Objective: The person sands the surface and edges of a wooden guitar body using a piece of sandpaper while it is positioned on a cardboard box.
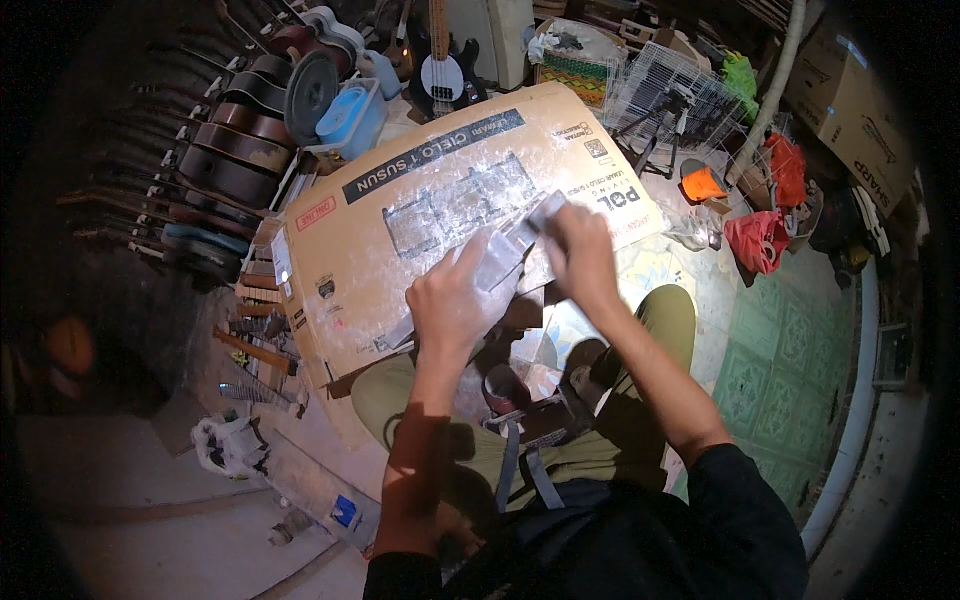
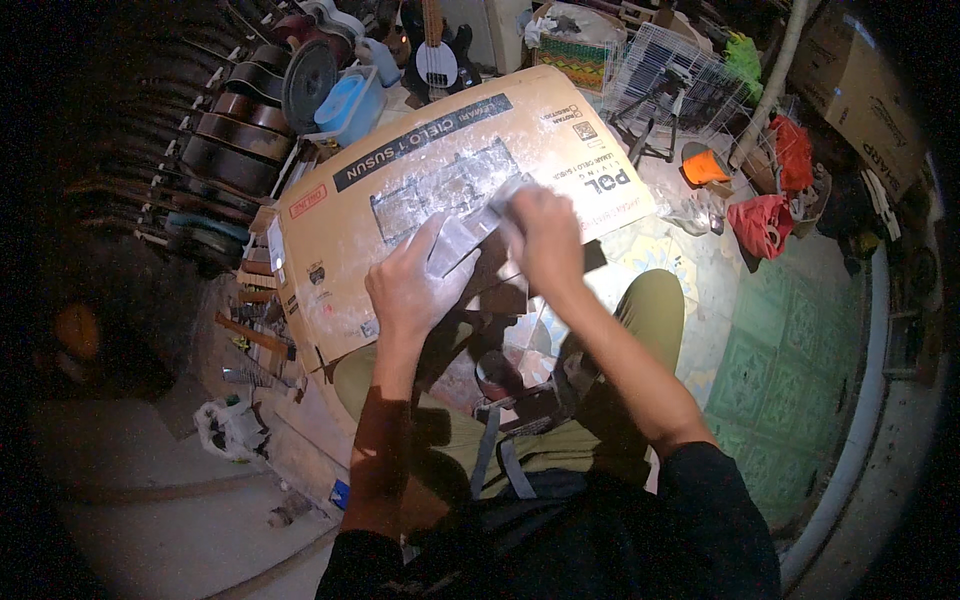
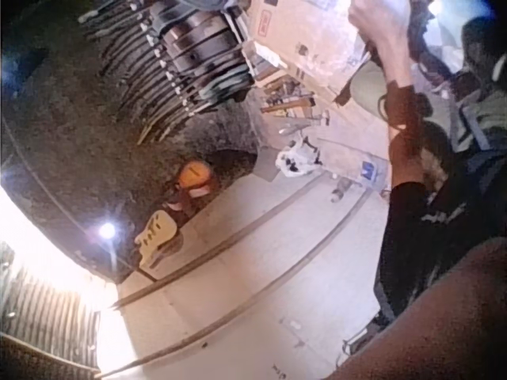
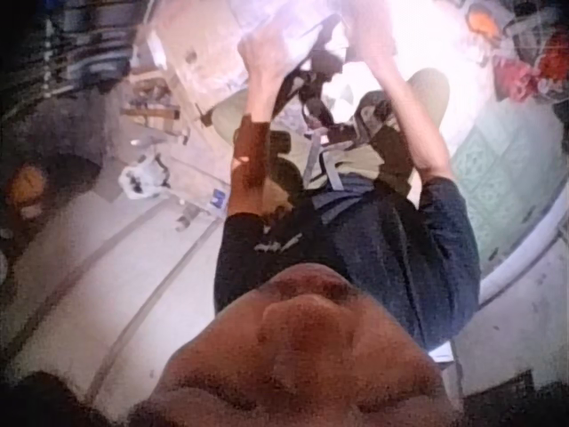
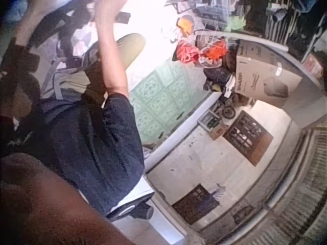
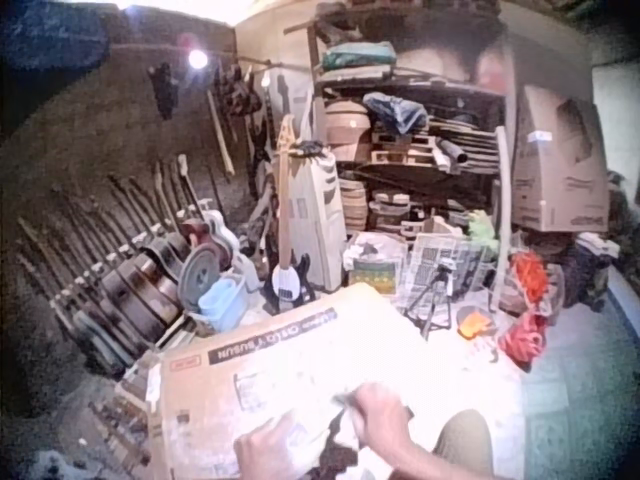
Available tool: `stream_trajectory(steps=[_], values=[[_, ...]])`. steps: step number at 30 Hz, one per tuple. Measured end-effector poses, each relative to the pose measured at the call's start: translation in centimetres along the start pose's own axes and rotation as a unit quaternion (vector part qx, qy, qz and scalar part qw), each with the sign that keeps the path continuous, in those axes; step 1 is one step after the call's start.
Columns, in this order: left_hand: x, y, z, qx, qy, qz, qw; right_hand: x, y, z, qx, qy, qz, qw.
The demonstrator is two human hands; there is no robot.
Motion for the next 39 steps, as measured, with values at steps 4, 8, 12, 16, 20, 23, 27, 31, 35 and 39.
stream_trajectory(steps=[4,8,12,16,20,23,27,31,35,39], values=[[0.2,0.1,0.0,-0.001,-0.012,-0.004,1.000,0.5,3.0,-1.2,0.023,-0.043,0.013,0.999],[0.4,-0.2,-0.2,-0.007,-0.004,0.005,1.000,1.4,0.9,0.3,0.001,-0.061,-0.017,0.998],[0.3,-0.2,-0.3,-0.010,-0.007,0.003,1.000,-1.1,2.3,-2.2,0.025,0.037,0.062,0.997],[0.2,-1.1,0.2,-0.001,0.019,0.022,1.000,1.7,0.8,0.2,-0.004,-0.087,-0.069,0.994],[0.1,-0.2,-0.2,-0.010,0.008,-0.016,1.000,0.3,1.7,-1.4,0.025,-0.008,0.085,0.996],[0.4,-0.8,0.0,-0.009,0.006,0.010,1.000,1.8,1.7,0.2,-0.006,-0.082,-0.063,0.995],[0.0,-0.4,-0.4,-0.015,0.000,-0.011,1.000,0.7,1.8,-1.1,0.024,-0.017,0.071,0.997],[0.0,-0.3,-0.1,-0.010,0.004,0.003,1.000,0.9,3.3,-1.5,0.012,-0.078,0.009,0.997],[-0.4,-0.4,-0.3,-0.012,0.009,-0.002,1.000,1.0,-0.8,0.3,-0.043,-0.042,-0.028,0.998],[-0.2,-0.1,-0.9,-0.018,-0.015,-0.027,0.999,-0.8,2.1,-2.1,0.013,0.012,0.046,0.999]])
Point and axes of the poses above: each hand's wrist, its own z-axis away from the middle knuckle, its own x-axis out of the palm, y = z × x, the point moved 10 cm from there along -z, towards the middle knuckle, and after that the axes turned 5 degrees about -y, right-handed, at the moved point
